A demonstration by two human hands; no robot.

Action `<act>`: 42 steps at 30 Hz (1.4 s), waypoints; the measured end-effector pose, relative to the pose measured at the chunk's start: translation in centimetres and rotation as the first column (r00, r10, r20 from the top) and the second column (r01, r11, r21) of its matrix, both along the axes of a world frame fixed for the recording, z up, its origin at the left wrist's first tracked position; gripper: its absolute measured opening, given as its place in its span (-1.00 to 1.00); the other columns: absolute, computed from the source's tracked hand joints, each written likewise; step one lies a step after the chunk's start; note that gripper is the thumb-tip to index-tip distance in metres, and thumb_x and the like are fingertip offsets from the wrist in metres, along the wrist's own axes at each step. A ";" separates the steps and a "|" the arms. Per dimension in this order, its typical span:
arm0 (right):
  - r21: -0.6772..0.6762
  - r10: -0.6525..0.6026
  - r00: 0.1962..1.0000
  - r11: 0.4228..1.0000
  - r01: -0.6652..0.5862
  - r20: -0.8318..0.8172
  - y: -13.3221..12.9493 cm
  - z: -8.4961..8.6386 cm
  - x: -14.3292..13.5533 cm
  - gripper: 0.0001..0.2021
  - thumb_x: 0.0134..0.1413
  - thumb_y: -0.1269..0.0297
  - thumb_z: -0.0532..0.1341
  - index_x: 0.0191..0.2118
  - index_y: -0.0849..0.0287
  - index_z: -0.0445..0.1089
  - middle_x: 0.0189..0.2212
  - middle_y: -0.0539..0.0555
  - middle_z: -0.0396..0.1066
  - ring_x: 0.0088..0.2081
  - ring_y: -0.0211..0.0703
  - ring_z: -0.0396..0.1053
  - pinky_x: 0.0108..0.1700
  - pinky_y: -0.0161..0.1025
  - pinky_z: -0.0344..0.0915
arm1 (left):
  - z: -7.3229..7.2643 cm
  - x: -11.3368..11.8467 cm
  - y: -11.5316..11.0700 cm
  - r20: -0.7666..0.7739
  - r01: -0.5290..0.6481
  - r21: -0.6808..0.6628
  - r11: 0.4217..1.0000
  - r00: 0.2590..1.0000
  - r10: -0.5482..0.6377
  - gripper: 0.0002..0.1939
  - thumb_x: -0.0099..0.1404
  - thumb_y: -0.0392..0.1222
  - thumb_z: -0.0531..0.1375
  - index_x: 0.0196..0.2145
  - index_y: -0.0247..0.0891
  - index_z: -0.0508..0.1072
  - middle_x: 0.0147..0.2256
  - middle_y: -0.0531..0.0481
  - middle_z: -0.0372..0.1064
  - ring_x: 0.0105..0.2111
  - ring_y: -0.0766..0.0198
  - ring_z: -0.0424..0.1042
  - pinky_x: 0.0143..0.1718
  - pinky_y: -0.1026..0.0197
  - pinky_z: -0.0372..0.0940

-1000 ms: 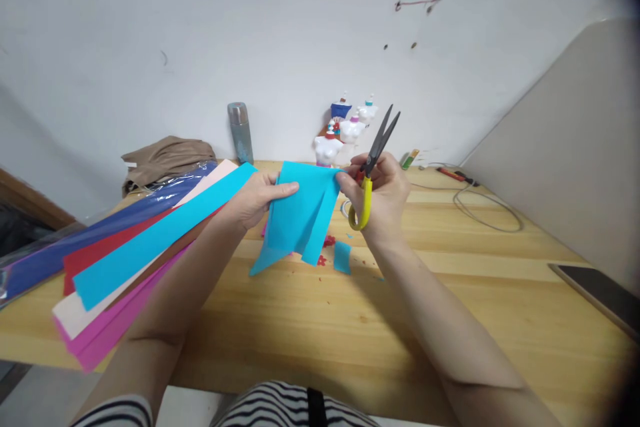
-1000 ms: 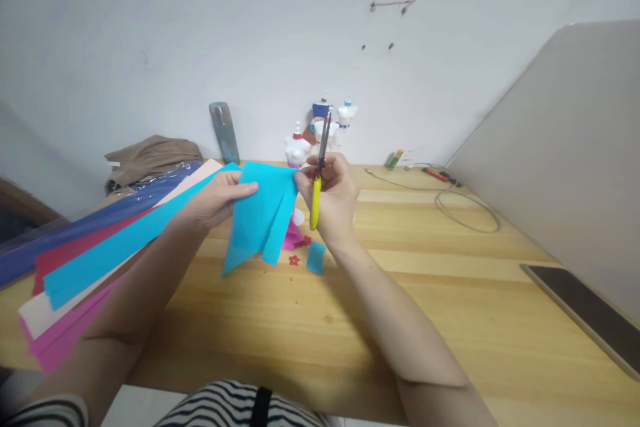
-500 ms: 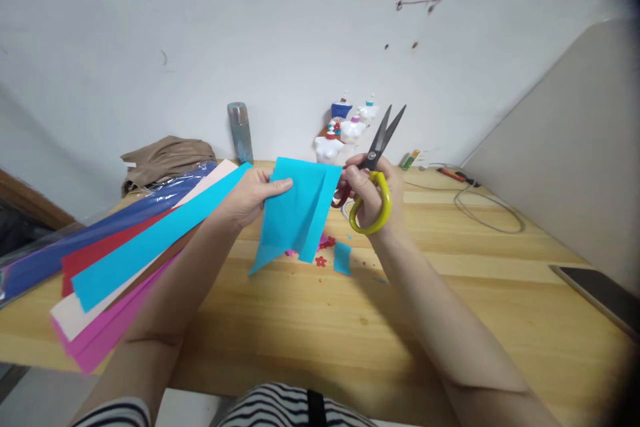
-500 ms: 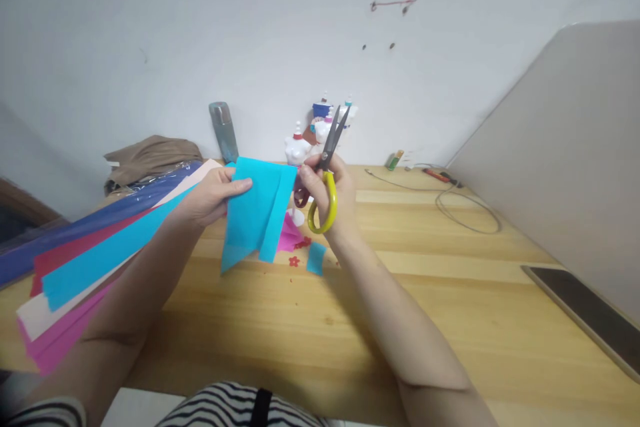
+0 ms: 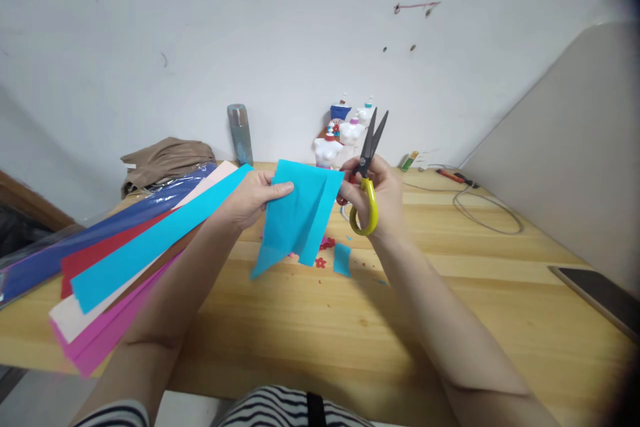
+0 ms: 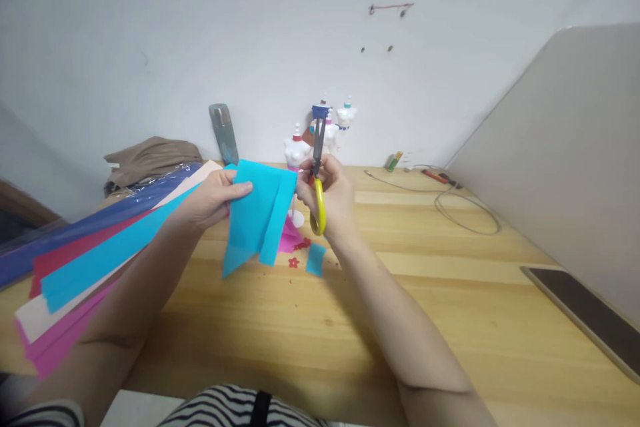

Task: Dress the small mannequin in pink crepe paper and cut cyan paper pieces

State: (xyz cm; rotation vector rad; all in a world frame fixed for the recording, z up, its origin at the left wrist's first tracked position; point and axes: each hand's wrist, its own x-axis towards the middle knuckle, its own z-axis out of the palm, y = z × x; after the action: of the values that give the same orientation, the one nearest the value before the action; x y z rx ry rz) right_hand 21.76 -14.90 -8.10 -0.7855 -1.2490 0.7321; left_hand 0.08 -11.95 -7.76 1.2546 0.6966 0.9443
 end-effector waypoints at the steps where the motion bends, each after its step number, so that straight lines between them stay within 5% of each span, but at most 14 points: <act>1: -0.006 0.009 1.000 1.000 -0.009 -0.003 -0.1 0.0 0.1 -0.70 -0.19 0.26 0.49 -0.37 0.00 0.36 -0.57 -0.14 0.32 -0.61 -0.31 0.26 -0.58 -0.28 0.23 | 0.0 0.0 0.0 0.000 -0.008 0.001 1.000 1.000 0.008 -0.58 -0.05 0.02 0.58 -0.38 -0.37 0.66 -0.39 -0.15 0.61 -0.43 0.21 0.55 -0.33 0.22 0.44; 5: -0.007 0.080 0.996 0.997 -0.080 0.026 -0.4 0.4 0.4 -0.75 -0.15 0.27 0.43 -0.34 0.02 0.37 -0.55 -0.13 0.33 -0.61 -0.28 0.28 -0.56 -0.26 0.24 | 0.0 0.0 0.0 0.014 -0.024 0.005 1.000 1.000 0.024 -0.61 -0.04 0.00 0.57 -0.41 -0.37 0.65 -0.43 -0.14 0.59 -0.46 0.22 0.53 -0.37 0.21 0.42; 24: 0.023 0.027 0.999 0.999 -0.027 0.033 -0.5 0.4 0.1 -0.72 -0.17 0.26 0.46 -0.34 0.04 0.37 -0.56 -0.13 0.35 -0.60 -0.30 0.31 -0.56 -0.28 0.27 | 0.6 0.1 -0.4 -0.053 -0.050 0.005 0.999 0.997 0.050 -0.62 -0.08 -0.02 0.55 -0.47 -0.37 0.60 -0.44 -0.09 0.57 -0.44 0.21 0.53 -0.28 0.17 0.47; 34: -0.011 0.066 0.996 0.998 -0.067 -0.058 -0.4 0.3 0.4 -0.57 -0.13 -0.12 0.48 -0.34 0.04 0.36 -0.60 -0.12 0.29 -0.59 -0.19 0.36 -0.60 -0.20 0.39 | 0.8 0.5 -0.9 -0.088 -0.070 0.075 0.995 0.993 0.076 -0.70 -0.03 -0.08 0.50 -0.40 -0.34 0.64 -0.38 -0.11 0.61 -0.39 0.16 0.57 -0.26 0.15 0.49; 42: -0.027 0.049 0.998 0.998 -0.050 -0.044 -0.1 0.1 0.5 -0.69 -0.16 0.15 0.49 -0.34 0.07 0.39 -0.55 -0.13 0.36 -0.58 -0.24 0.34 -0.53 -0.21 0.35 | 1.1 0.7 -1.5 -0.119 -0.091 0.129 0.987 0.987 0.106 -0.70 -0.01 -0.09 0.48 -0.36 -0.34 0.63 -0.46 -0.04 0.56 -0.40 0.14 0.57 -0.29 0.14 0.48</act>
State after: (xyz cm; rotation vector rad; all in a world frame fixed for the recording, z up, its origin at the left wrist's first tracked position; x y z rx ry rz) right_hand 22.23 -14.99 -8.00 -0.7600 -1.2247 0.8048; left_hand 0.80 -13.44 -6.62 1.4081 0.8153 1.0083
